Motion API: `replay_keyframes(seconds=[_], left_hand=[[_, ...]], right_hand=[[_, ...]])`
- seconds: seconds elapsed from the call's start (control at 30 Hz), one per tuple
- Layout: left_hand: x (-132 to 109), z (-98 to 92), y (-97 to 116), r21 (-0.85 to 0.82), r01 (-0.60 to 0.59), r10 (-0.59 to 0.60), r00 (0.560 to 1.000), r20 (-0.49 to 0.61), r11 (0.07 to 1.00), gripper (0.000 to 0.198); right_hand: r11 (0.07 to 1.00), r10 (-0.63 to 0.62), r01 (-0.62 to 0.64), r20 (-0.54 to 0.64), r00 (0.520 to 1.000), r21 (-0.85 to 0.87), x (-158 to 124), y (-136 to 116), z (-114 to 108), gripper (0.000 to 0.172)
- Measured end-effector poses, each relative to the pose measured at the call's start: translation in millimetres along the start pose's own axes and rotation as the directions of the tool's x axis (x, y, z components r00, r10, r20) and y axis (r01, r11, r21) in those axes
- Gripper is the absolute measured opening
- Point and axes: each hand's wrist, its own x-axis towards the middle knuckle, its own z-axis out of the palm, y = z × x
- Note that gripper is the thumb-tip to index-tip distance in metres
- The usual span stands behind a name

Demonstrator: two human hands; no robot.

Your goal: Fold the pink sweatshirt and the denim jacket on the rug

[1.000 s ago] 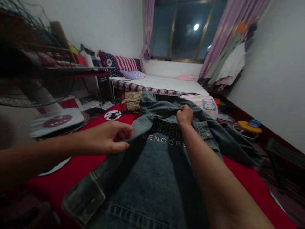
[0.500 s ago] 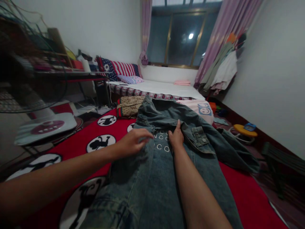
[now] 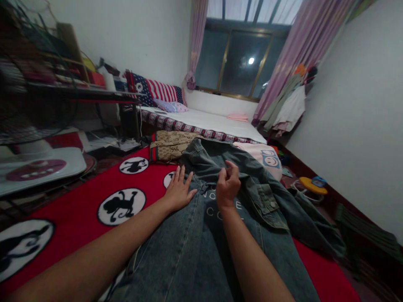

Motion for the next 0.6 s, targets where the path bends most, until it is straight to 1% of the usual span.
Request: replay_keyframes(seconds=[0.07,0.1,0.13,0.2,0.23,0.27,0.3,0.33,0.37,0.4,0.43,0.47,0.5,0.53,0.57,0.6], left_hand=[[0,1.9,-2,-0.009,-0.003,0.003,1.0,-0.021,1.0,0.075],[1,3.0,-2,-0.014,-0.003,0.003,1.0,-0.026,1.0,0.075],[1,3.9,-3,-0.018,-0.003,0.003,1.0,-0.025,1.0,0.075],[2,4.5,-3,-0.026,-0.004,0.003,1.0,-0.019,1.0,0.075],[2,4.1,-3,-0.029,-0.003,0.003,1.0,-0.014,1.0,0.075],[2,3.3,-3,-0.034,-0.001,0.001,1.0,-0.007,0.999,0.075],[1,2.2,-3,-0.038,0.002,-0.002,1.0,-0.001,0.999,0.075],[1,1.0,-2,-0.044,0.006,-0.006,1.0,-0.002,0.999,0.074],[-1,-0.3,-1,-0.051,0.004,-0.005,1.0,-0.014,0.999,0.074],[-2,-1.4,0,-0.058,-0.004,0.002,0.999,-0.039,0.998,0.074],[-3,-2.3,2,-0.065,-0.021,0.016,0.997,-0.076,0.998,0.076],[-4,-2.9,3,-0.07,-0.044,0.036,0.993,-0.115,0.997,0.077],[-5,-3.1,4,-0.074,-0.067,0.055,0.988,-0.146,0.995,0.079],[-6,-3.0,4,-0.077,-0.083,0.07,0.985,-0.16,0.994,0.079],[-6,-2.7,5,-0.079,-0.09,0.077,0.985,-0.156,0.993,0.078],[-7,-2.2,5,-0.08,-0.09,0.078,0.987,-0.141,0.993,0.076]], right_hand=[[0.998,-0.064,0.063,0.069,0.996,0.019,17,-9,21,0.033],[0.998,-0.067,0.066,0.113,0.991,0.017,26,-13,33,0.034],[0.998,-0.055,0.054,0.163,0.985,0.007,35,-15,45,0.04],[0.999,-0.009,0.021,0.292,0.957,-0.038,52,-17,68,0.063],[0.997,0.01,0.018,0.37,0.929,-0.073,60,-17,78,0.074],[0.993,0.025,0.031,0.458,0.889,-0.113,67,-18,86,0.08],[0.987,0.036,0.056,0.541,0.84,-0.153,74,-18,93,0.08],[0.979,0.044,0.086,0.597,0.801,-0.187,81,-19,98,0.074],[0.97,0.044,0.113,0.615,0.787,-0.214,87,-19,101,0.063],[0.963,0.036,0.131,0.592,0.805,-0.237,94,-19,103,0.052],[0.956,0.019,0.14,0.532,0.847,-0.257,100,-18,104,0.044],[0.951,-0.003,0.142,0.449,0.893,-0.275,105,-17,105,0.042],[0.945,-0.027,0.144,0.367,0.93,-0.294,109,-14,105,0.043],[0.934,-0.043,0.149,0.312,0.949,-0.325,111,-10,105,0.045],[0.915,-0.045,0.161,0.302,0.952,-0.371,111,-4,106,0.047],[0.887,-0.032,0.178,0.327,0.945,-0.426,110,2,107,0.049]])
